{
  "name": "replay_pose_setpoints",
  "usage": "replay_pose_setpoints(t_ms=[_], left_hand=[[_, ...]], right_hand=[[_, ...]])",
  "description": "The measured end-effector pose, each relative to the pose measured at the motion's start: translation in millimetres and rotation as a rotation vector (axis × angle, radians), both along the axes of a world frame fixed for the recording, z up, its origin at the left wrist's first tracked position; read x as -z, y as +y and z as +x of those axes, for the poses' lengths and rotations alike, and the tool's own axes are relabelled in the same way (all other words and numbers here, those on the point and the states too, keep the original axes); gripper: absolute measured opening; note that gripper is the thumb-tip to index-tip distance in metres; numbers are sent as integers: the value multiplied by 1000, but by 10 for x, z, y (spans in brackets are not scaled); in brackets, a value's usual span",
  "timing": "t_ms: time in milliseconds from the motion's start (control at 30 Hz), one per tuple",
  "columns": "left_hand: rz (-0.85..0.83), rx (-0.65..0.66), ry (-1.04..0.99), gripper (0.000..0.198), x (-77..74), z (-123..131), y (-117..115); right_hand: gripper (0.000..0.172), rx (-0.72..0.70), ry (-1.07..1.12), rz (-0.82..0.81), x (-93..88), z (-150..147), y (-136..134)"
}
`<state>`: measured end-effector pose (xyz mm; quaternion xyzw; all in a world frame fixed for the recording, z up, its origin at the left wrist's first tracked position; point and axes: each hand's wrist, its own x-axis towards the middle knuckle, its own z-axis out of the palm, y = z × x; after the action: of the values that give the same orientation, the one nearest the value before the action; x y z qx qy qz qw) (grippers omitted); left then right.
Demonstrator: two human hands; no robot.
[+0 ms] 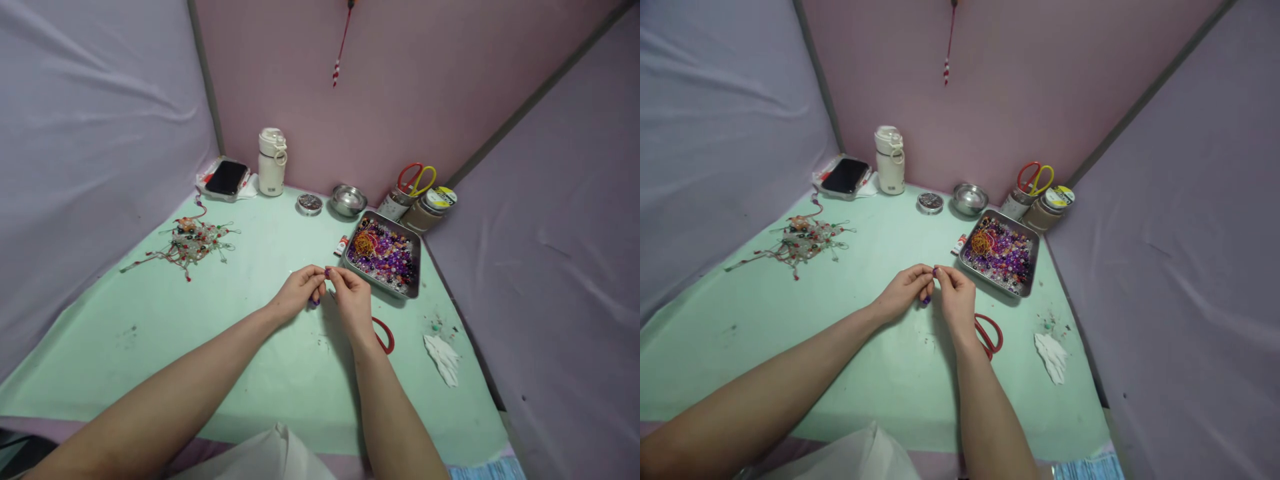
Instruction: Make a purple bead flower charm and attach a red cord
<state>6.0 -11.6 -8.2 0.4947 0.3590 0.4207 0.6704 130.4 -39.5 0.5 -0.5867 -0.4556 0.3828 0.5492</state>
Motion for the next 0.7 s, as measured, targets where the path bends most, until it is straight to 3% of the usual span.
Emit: replay_pose_setpoints(t_ms=[267, 400, 533, 700], left_hand=[[-171, 3, -127, 24, 5, -17, -10], [-224, -77, -166, 24, -37, -26, -15], [-243, -203, -206, 26, -42, -64, 47], [-180, -314, -264, 32, 1, -157, 163]], right_hand=[[23, -25, -52, 37, -10, -20, -3], [33, 17, -38, -5, -2, -9, -5], [37, 84, 125, -14, -23, 26, -8], [35, 87, 432, 100, -102, 59, -9]])
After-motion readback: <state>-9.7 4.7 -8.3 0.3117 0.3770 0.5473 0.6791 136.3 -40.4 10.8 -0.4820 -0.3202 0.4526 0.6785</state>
